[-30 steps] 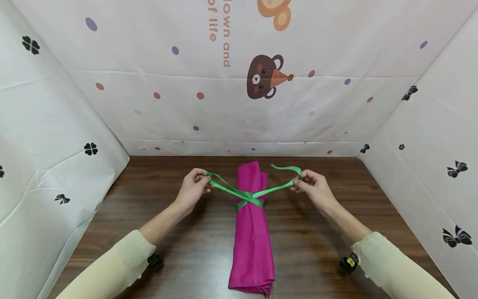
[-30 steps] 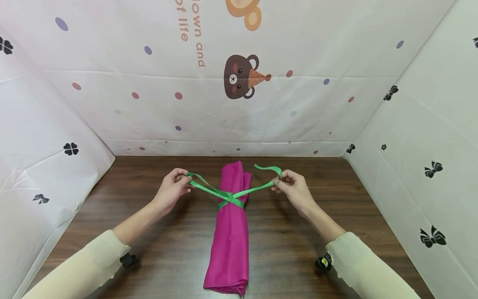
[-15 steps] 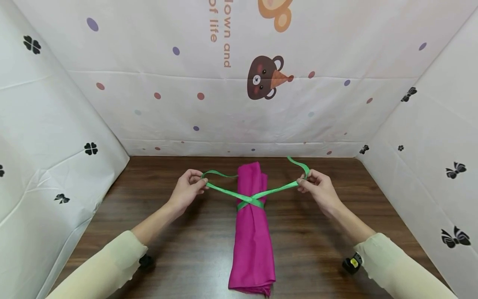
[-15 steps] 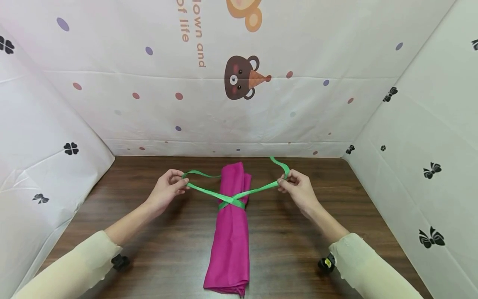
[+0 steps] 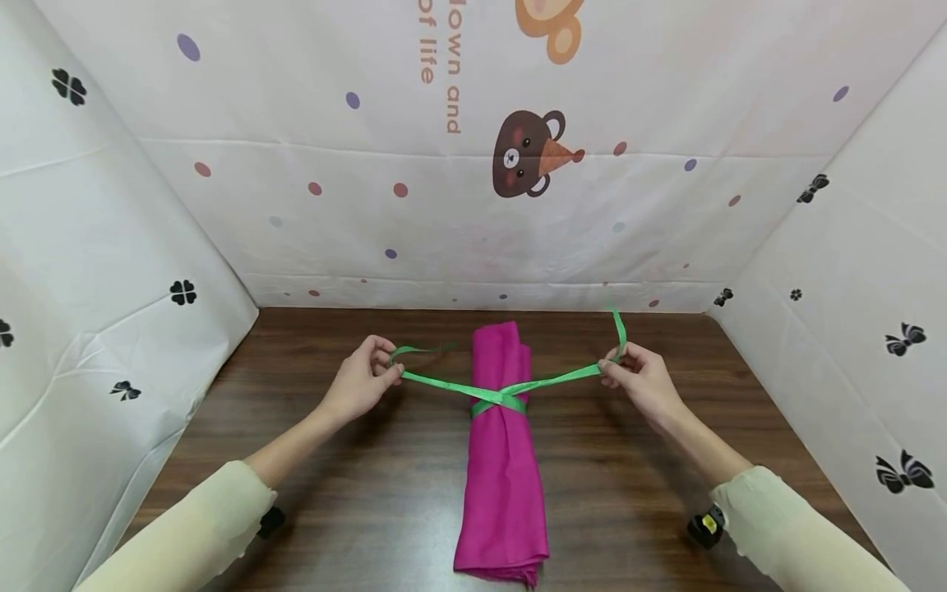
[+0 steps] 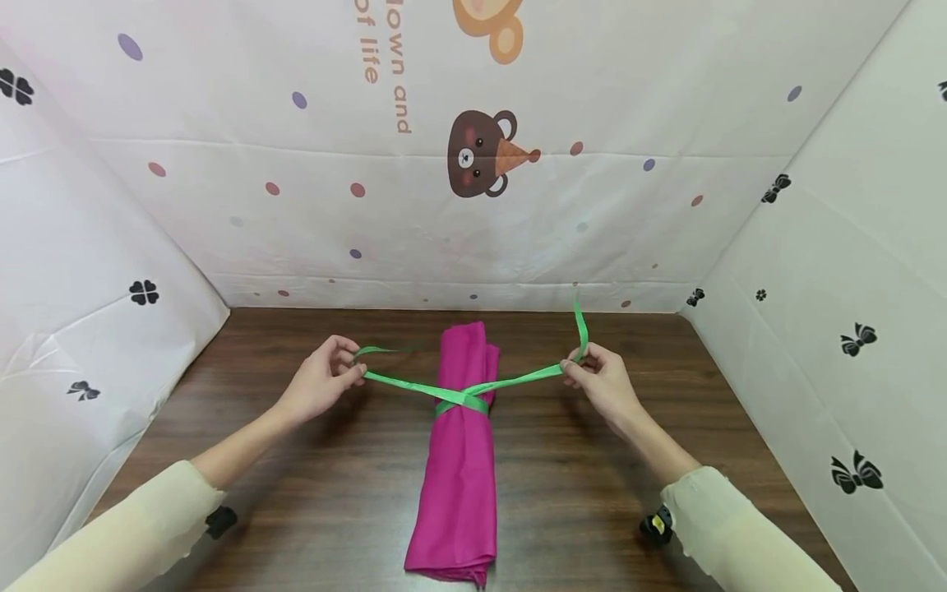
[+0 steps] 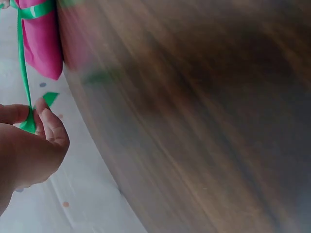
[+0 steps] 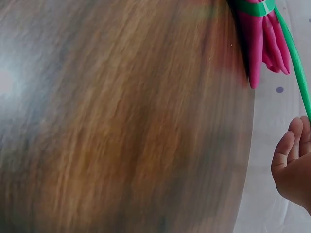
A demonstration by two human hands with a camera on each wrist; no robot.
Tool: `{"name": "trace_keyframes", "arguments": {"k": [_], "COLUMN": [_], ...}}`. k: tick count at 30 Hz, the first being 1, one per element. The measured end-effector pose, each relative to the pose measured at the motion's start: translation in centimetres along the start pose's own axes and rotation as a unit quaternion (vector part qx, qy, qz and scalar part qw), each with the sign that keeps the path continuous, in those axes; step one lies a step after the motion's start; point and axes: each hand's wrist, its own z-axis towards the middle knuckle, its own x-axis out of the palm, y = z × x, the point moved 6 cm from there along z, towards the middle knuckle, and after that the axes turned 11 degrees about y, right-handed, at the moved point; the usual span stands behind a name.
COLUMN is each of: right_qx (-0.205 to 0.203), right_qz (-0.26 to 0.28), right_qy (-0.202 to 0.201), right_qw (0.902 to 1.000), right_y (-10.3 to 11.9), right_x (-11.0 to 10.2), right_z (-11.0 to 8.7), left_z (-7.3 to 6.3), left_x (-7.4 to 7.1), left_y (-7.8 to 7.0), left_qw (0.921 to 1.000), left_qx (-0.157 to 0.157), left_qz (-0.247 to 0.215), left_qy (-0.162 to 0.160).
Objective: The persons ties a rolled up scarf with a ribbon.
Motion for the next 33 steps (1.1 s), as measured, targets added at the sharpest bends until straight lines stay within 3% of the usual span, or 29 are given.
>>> {"name": "trace_keyframes", "arguments": {"k": [7, 13, 25, 29, 33], "right_qx": [0.025, 0.059, 0.109, 0.128, 0.134], "right_qz": [-0.03, -0.049, -0.145, -0.181, -0.229], "right_qy": [-0.019, -0.009, 0.042, 0.048, 0.067], "right_qw": [0.9991, 0.997, 0.9826, 0.974, 0.962], "right_y": [-0.7, -1.6, -2.5, -2.8, -3.2], "right_x": [-0.8, -1.2, -1.2, -1.2, -1.1], "right_z": [-0.5, -0.8, -1.0, -1.3, -1.5], "left_z": [-0.2, -0.6, -1.3, -1.3, -1.3], "left_x": [-0.9, -1.7, -1.8, -1.5, -1.2], "left_y": [1.0, 2.0, 3.4, 3.3, 3.2], "left_qw": [0.9997, 0.9987, 0.9894, 0.9859, 0.9817], "left_qx": [-0.009, -0.038, -0.092, -0.081, -0.05], "left_qz": [0.019, 0.033, 0.101, 0.134, 0.171], "left_qy": [-0.012, -0.006, 0.048, 0.059, 0.067]}}
